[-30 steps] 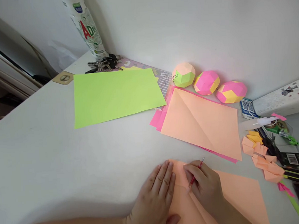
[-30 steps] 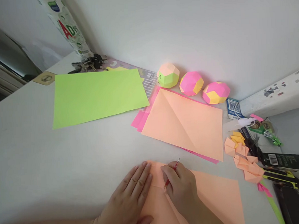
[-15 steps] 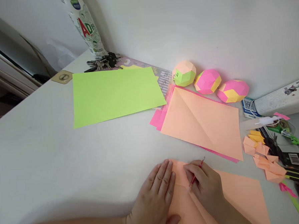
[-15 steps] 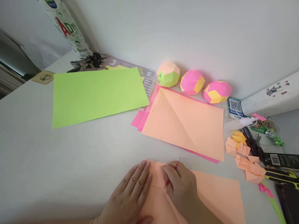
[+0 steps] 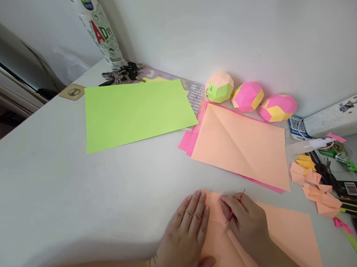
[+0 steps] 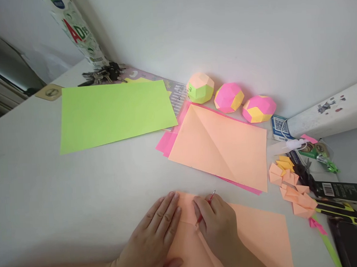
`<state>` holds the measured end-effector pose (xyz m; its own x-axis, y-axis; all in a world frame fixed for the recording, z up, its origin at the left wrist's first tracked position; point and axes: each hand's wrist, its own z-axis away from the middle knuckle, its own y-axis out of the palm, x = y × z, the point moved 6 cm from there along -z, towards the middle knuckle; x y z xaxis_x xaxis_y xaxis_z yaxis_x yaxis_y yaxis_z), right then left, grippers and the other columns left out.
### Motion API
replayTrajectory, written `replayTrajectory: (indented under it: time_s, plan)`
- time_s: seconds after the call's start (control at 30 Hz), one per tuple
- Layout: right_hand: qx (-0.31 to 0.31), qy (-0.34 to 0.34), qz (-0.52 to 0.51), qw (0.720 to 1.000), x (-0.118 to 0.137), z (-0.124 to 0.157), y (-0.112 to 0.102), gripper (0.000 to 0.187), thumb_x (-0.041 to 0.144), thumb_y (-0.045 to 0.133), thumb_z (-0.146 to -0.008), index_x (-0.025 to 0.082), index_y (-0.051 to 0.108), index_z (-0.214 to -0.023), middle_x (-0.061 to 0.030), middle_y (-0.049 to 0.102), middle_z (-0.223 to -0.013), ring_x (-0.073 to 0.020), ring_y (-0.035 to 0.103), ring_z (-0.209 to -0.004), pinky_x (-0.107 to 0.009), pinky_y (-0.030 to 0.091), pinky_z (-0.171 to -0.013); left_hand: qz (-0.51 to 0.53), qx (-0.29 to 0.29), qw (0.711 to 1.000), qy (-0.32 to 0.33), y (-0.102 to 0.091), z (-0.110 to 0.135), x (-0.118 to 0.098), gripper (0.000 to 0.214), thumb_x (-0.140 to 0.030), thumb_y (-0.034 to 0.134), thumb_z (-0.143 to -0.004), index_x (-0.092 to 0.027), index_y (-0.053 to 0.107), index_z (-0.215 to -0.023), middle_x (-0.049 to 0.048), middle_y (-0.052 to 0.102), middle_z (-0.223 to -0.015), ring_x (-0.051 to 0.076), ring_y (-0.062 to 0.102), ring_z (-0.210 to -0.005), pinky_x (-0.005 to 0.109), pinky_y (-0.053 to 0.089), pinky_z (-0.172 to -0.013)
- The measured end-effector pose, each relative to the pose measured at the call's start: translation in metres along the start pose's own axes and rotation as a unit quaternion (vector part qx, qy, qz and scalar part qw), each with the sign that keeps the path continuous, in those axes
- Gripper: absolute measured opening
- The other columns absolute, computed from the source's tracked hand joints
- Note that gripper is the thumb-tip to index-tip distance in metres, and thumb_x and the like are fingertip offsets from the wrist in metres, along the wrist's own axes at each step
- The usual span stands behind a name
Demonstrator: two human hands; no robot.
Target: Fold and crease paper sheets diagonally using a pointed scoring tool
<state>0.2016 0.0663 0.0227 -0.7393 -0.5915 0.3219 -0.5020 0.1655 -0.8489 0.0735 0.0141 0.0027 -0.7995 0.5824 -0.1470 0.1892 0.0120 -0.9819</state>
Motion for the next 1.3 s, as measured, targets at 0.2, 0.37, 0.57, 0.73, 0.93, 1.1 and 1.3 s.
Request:
replayTrajectory:
  time_s: [0.2, 0.37, 0.57, 0.73, 0.93, 1.1, 1.3]
  plan:
    - [0.007, -0.092, 0.091, 0.992, 0.009, 0.012, -0.005, 0.021, 0.007, 0.055, -0.084, 0.007, 0.065, -0.103, 0.0017, 0.046, -0.053, -0.012, 0.042, -0.051, -0.024, 0.03, -0.044, 0.005, -0.015, 1.0, -0.005, -0.001, -0.002, 0.0, 0.071, -0.063, 0.044, -0.081, -0.006, 0.062, -0.12, 0.0211, 0.052, -0.131, 0.036, 0.041, -0.126, 0.045, 0.002, -0.111]
    - [0.017, -0.091, 0.134, 0.987, 0.013, 0.02, -0.006, 0.023, 0.012, 0.061, -0.084, 0.004, 0.065, -0.105, 0.0018, 0.045, -0.052, -0.0123, 0.04, -0.05, -0.026, 0.027, -0.044, 0.005, -0.024, 1.0, 0.006, 0.001, -0.001, -0.002, 0.072, -0.064, 0.048, -0.079, -0.009, 0.059, -0.123, 0.0222, 0.053, -0.13, 0.037, 0.043, -0.124, 0.046, 0.004, -0.11]
    - [0.016, -0.077, 0.124, 0.989, 0.013, 0.021, -0.005, 0.024, 0.016, 0.06, -0.085, 0.005, 0.063, -0.106, 0.0014, 0.047, -0.054, -0.0124, 0.042, -0.052, -0.025, 0.028, -0.045, 0.001, -0.035, 0.999, 0.019, -0.001, -0.001, -0.004, 0.067, -0.06, 0.049, -0.08, -0.009, 0.057, -0.122, 0.0201, 0.054, -0.129, 0.035, 0.04, -0.126, 0.047, 0.009, -0.111]
    - [0.014, -0.08, 0.111, 0.99, 0.012, 0.019, -0.005, 0.024, 0.015, 0.06, -0.086, 0.005, 0.064, -0.106, 0.0018, 0.047, -0.054, -0.0116, 0.041, -0.051, -0.024, 0.028, -0.046, -0.03, -0.047, 0.997, 0.05, -0.005, -0.002, -0.014, 0.053, -0.049, 0.046, -0.086, -0.008, 0.06, -0.117, 0.0135, 0.059, -0.124, 0.028, 0.046, -0.119, 0.041, 0.016, -0.11]
    - [0.011, -0.087, 0.118, 0.989, 0.011, 0.016, -0.005, 0.026, 0.017, 0.061, -0.086, 0.007, 0.063, -0.109, 0.0026, 0.045, -0.053, -0.0114, 0.04, -0.05, -0.025, 0.028, -0.047, -0.082, -0.033, 0.995, 0.052, -0.005, 0.005, -0.023, 0.047, -0.042, 0.042, -0.092, -0.009, 0.06, -0.119, 0.0117, 0.056, -0.128, 0.026, 0.047, -0.12, 0.039, 0.024, -0.106]
    - [0.023, -0.091, 0.119, 0.989, 0.011, 0.016, -0.005, 0.038, 0.017, 0.061, -0.086, 0.012, 0.057, -0.124, 0.0029, 0.046, -0.054, -0.0113, 0.041, -0.05, -0.025, 0.028, -0.047, -0.096, -0.025, 0.991, 0.086, -0.004, 0.006, -0.029, 0.043, -0.038, 0.041, -0.095, -0.01, 0.061, -0.12, 0.0096, 0.059, -0.126, 0.024, 0.05, -0.118, 0.038, 0.028, -0.103]
    - [0.027, -0.097, 0.122, 0.987, 0.012, 0.014, -0.006, 0.04, 0.017, 0.06, -0.087, 0.013, 0.055, -0.127, 0.0033, 0.045, -0.053, -0.0111, 0.04, -0.05, -0.025, 0.029, -0.047, -0.123, -0.004, 0.987, 0.1, -0.007, 0.006, -0.03, 0.04, -0.034, 0.035, -0.098, -0.014, 0.061, -0.121, 0.0062, 0.061, -0.124, 0.021, 0.052, -0.115, 0.037, 0.033, -0.099]
